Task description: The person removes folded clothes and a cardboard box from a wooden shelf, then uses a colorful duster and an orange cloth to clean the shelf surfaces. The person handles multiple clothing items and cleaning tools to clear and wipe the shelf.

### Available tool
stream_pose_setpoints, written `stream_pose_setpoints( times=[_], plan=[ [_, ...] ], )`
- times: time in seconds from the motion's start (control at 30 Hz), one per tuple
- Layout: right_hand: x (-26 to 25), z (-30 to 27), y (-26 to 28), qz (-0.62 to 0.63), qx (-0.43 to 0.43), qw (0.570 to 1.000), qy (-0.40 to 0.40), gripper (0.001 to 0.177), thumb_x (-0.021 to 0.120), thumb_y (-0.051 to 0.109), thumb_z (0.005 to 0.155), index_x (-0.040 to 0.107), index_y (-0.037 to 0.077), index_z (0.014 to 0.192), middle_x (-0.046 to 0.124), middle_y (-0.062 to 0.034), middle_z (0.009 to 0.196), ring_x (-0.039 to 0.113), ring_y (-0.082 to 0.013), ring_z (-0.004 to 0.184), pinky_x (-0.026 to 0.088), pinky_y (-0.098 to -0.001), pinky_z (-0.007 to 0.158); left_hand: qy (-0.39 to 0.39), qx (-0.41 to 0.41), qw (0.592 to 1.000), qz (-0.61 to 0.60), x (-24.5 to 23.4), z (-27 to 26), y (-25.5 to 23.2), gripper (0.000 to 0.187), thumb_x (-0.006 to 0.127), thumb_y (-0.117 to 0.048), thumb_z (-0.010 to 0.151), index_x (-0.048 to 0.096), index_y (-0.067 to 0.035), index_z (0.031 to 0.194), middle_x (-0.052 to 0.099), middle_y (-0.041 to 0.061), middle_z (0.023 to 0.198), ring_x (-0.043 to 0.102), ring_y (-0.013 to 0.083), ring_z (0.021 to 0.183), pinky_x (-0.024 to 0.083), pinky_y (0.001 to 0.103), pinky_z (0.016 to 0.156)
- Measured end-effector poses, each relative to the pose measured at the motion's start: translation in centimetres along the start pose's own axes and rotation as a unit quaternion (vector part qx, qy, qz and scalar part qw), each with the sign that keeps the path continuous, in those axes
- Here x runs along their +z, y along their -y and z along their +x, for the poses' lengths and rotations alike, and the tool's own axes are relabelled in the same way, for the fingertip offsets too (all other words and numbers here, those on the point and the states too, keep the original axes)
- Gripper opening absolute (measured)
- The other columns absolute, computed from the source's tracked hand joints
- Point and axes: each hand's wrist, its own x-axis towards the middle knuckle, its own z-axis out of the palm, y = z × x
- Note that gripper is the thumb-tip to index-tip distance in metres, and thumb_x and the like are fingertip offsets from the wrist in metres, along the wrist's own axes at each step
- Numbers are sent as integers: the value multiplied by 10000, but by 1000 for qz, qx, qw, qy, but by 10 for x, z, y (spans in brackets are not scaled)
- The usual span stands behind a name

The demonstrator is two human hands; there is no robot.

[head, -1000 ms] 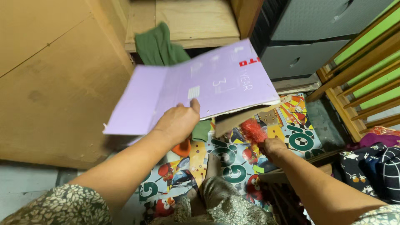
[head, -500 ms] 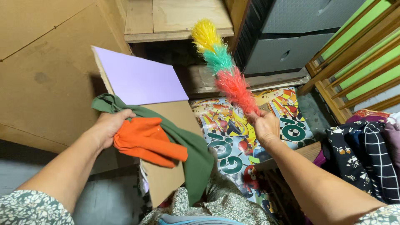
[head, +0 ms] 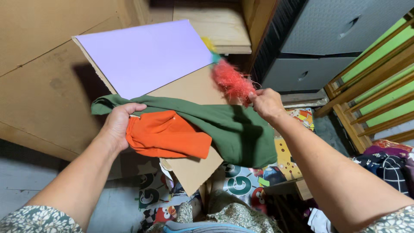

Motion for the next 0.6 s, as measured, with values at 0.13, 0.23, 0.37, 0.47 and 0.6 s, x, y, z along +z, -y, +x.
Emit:
stream_pose_setpoints(
  times=[0.13,0.23,0.37,0.47,0.6],
  plan=[
    [-3,18,-7,48,-28,980,-193,311,618,345,978,774,109,1109,736,-182,917,703,-361,901,515,-447,831,-30,67,996,42,3,12,-22,349,617,-180,834,636,25,1115,722,215,1059,733,330,883,590,477,876],
    [-13,52,-11,31,4,985,-167,293,613,303,954,766,100,1100,749,-204,919,726,-375,913,528,-450,862,-85,94,985,117,4,28,-36,320,675,-119,788,624,42,1059,691,197,997,708,330,813,598,476,799],
    [-17,111,-11,-34,-48,989,-134,299,680,320,922,759,103,1110,731,-215,950,709,-376,936,530,-453,863,-169,189,859,445,12,50,-55,292,755,-103,718,696,99,920,742,227,945,680,321,811,561,475,769],
    [-4,155,-8,30,21,983,-181,277,672,337,939,759,135,1106,728,-175,959,712,-344,919,531,-459,831,-182,127,789,573,27,65,-60,334,799,-182,725,729,80,920,766,250,956,739,339,886,568,441,845],
    [47,214,15,-445,-126,877,131,287,602,224,1014,854,92,973,830,-102,850,815,-251,796,623,-397,720,-152,113,711,677,49,82,-50,388,769,-271,746,754,-52,1066,733,219,1105,689,381,1071,542,468,935]
  ],
)
